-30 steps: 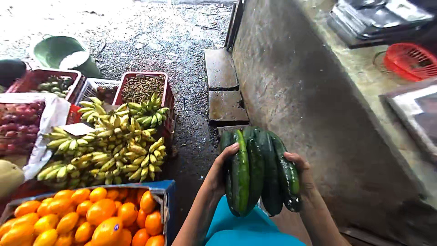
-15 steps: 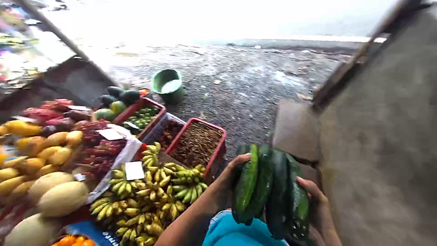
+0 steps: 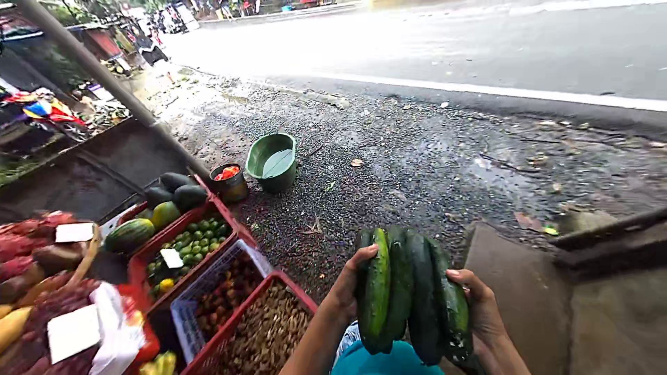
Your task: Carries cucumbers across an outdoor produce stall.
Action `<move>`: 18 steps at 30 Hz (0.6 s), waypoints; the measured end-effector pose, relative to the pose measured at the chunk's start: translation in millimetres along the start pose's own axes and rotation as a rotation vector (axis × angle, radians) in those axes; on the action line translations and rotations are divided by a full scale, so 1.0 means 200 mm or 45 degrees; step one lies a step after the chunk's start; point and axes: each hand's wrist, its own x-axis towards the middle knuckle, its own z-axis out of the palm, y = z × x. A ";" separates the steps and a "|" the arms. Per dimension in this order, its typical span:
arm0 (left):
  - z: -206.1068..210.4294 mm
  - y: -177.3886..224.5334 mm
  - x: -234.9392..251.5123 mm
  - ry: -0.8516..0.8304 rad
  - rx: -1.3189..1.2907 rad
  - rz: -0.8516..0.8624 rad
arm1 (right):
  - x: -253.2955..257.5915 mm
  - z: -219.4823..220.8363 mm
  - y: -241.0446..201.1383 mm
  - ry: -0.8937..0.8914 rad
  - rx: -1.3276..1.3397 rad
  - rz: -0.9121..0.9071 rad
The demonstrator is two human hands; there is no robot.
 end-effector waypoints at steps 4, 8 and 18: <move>0.22 0.24 0.76 -0.103 -0.022 -0.059 | 0.54 0.08 -0.50 0.059 0.011 -0.141; 0.50 0.41 1.45 -0.142 0.038 -0.181 | 0.97 0.10 -0.99 0.225 0.021 -0.269; 1.12 0.58 3.34 -0.318 0.173 -0.375 | 2.29 -0.28 -2.26 0.026 -0.171 -0.627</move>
